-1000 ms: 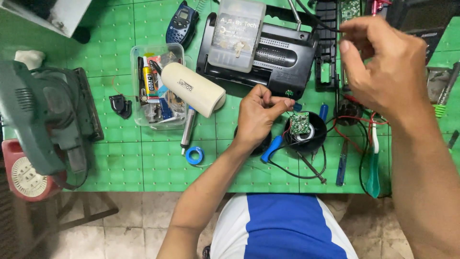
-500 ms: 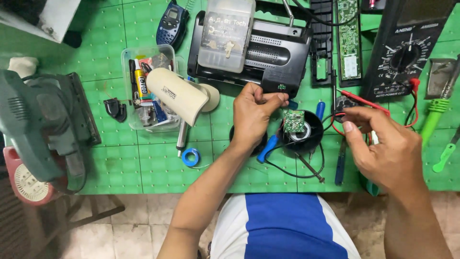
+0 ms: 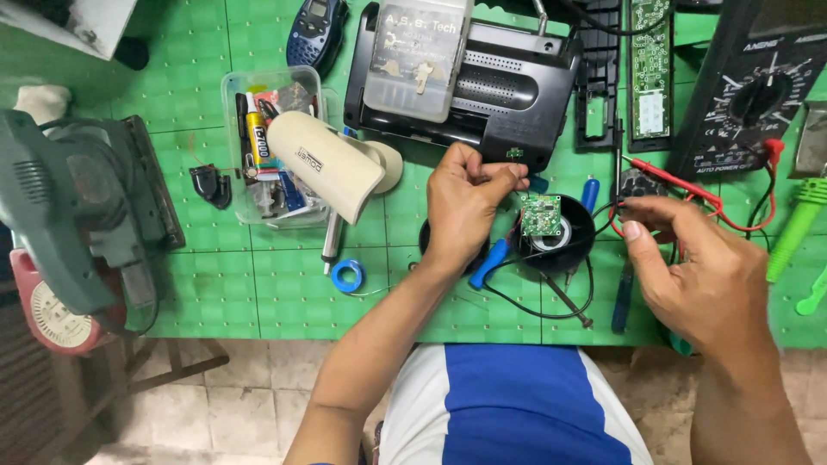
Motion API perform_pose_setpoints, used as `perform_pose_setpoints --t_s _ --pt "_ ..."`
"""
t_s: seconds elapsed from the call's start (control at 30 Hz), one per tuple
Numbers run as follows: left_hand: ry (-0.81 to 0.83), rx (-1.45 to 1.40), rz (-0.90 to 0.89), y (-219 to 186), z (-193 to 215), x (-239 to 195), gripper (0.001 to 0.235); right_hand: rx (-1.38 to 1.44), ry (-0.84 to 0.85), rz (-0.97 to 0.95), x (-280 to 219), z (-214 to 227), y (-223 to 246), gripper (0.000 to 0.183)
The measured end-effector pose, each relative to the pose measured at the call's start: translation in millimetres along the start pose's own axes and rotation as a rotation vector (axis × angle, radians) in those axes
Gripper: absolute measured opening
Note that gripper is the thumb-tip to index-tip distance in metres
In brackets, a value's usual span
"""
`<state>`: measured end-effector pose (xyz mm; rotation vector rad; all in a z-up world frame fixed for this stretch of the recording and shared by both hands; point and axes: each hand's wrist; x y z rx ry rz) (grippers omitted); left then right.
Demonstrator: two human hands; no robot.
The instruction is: Repairing a small electronic device by soldering wires to a circuit board and testing components with a multimeter.
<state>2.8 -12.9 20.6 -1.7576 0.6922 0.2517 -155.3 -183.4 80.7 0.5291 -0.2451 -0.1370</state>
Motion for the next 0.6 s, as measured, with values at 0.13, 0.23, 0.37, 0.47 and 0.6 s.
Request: perform_pose_setpoints --t_s 0.13,0.23,0.37,0.47,0.6 --pt "0.014 -0.055 -0.022 6.2 -0.2 -1.0 0.042 -0.017 -0.008 0.068 6.3 0.1 3.8 0.019" --pt "0.048 -0.096 -0.044 14.4 2.5 2.1 0.041 -0.133 -0.026 -0.001 -4.3 -2.3 -8.5 0.018" --pt "0.076 -0.1 -0.086 15.2 2.5 2.5 0.035 -0.065 -0.046 0.177 29.3 -3.7 0.9 0.016" --pt "0.046 -0.042 -0.073 11.2 2.2 0.0 0.03 -0.194 0.005 0.411 62.6 -14.7 7.5 0.021" --pt "0.066 -0.037 -0.109 20.5 7.5 5.3 0.028 -0.276 0.058 0.596 94.4 -35.4 7.4 0.034"
Point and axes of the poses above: each hand's wrist, its own x-axis towards the middle knuckle, its own z-axis out of the back of the hand, y = z × x, and after that the axes turned 8 degrees about z, right-handed
